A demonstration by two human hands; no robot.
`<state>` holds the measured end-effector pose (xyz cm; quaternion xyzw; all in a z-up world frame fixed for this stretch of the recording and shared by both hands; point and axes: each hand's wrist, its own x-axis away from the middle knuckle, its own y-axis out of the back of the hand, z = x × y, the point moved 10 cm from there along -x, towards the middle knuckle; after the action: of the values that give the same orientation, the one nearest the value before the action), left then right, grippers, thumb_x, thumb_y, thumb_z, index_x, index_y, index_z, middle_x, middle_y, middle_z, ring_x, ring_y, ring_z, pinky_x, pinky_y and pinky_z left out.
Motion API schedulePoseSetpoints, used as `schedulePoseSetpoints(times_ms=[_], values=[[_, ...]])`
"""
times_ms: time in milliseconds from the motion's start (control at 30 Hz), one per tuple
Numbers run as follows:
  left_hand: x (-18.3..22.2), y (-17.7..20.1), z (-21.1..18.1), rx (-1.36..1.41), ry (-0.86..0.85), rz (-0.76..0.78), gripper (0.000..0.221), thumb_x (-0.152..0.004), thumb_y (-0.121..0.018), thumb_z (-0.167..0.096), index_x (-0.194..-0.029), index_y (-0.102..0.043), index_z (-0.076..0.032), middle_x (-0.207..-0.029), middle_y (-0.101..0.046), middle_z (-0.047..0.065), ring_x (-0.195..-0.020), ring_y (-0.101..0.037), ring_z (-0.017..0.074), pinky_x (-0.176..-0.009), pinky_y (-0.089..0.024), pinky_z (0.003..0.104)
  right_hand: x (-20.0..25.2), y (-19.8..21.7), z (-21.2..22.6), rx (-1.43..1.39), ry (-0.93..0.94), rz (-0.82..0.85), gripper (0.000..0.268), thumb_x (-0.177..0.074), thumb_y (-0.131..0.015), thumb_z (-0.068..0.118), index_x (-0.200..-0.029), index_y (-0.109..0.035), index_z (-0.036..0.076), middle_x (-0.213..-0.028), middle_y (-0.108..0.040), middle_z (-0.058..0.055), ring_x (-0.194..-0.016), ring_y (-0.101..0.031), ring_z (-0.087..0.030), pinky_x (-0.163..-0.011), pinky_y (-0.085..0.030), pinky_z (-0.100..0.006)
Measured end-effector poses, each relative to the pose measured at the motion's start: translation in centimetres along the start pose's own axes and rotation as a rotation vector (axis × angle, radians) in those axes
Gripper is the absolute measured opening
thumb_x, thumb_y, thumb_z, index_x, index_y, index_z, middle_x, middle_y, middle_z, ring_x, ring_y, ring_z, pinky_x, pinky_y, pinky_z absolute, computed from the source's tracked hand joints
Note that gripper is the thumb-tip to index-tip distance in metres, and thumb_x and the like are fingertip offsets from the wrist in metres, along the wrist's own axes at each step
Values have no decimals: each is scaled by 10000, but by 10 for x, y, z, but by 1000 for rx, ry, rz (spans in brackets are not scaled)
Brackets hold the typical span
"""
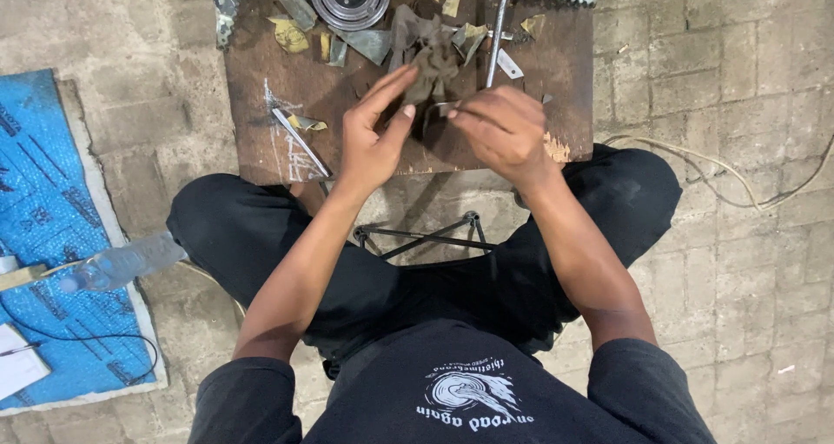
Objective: The person works on a mechanical assembly by hand on a wooden surface, using a cloth to wipe down components and then fitting a small pin into a hole on a metal rod.
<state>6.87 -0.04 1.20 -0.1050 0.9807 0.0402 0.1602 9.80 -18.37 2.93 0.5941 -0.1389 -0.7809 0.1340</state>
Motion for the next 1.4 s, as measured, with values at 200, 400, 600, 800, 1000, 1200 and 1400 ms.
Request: schedulePoseSetpoints(times_ms=[200, 400, 600, 800, 1000, 1200, 1400], values=[[3, -18, -9, 77, -44, 102, 275, -1009, -597, 21, -1259, -713, 15, -1291, -692, 228, -1289, -606, 400, -1070, -491, 529, -14, -17, -9, -80, -300, 14, 63, -972, -759, 26, -913, -780, 28, -856, -749, -110, -654, -702, -306, -506, -568, -387], [3, -11, -3, 153, 39, 14, 241, -1016, -665, -14, -1246, -738, -15, -1207, -729, 213, -1214, -653, 385, -1016, -536, 490, -46, -5, 0, -88, -465, 6, 61, -983, -768, 18, -931, -744, 0, -906, -707, -146, -770, -698, -350, -633, -553, -424], [-2, -3, 9, 236, 133, -47, 177, -942, -773, -18, -1119, -788, -23, -1005, -793, 135, -974, -722, 149, -806, -595, 303, -36, -13, -3, -147, -563, 17, 55, -970, -759, -22, -931, -721, -25, -883, -722, -163, -768, -712, -380, -621, -536, -419], [1, 2, 39, 334, 275, -75, 163, -911, -799, -48, -1073, -786, -41, -904, -790, 57, -833, -659, 30, -704, -566, 216, -15, -19, -22, -435, -712, -9, 64, -988, -701, -87, -957, -651, -110, -916, -705, -264, -711, -733, -290, -570, -587, -387], [9, -1, 67, 639, 357, -142, 172, -917, -765, 23, -1080, -770, -33, -1041, -777, 86, -955, -731, 149, -887, -606, 268, -21, -15, -30, -543, -902, 22, 133, -1050, -652, 63, -995, -592, -43, -1064, -581, -168, -777, -708, -243, -615, -681, -316], [13, -15, 64, 849, 434, -86, 201, -954, -705, 66, -1121, -749, -37, -1178, -721, 163, -1065, -706, 257, -928, -630, 330, -8, -32, -27, -483, -782, 151, 144, -1026, -698, 82, -969, -642, -37, -1134, -561, -121, -744, -592, -147, -546, -580, -216], [21, -5, 93, 712, 410, -250, 249, -897, -755, 71, -1142, -746, 26, -819, -748, 76, -637, -659, 47, -563, -491, 135, -12, -28, -27, -589, -801, 32, 118, -981, -704, -96, -943, -602, -141, -969, -604, -252, -667, -699, -279, -479, -616, -371]])
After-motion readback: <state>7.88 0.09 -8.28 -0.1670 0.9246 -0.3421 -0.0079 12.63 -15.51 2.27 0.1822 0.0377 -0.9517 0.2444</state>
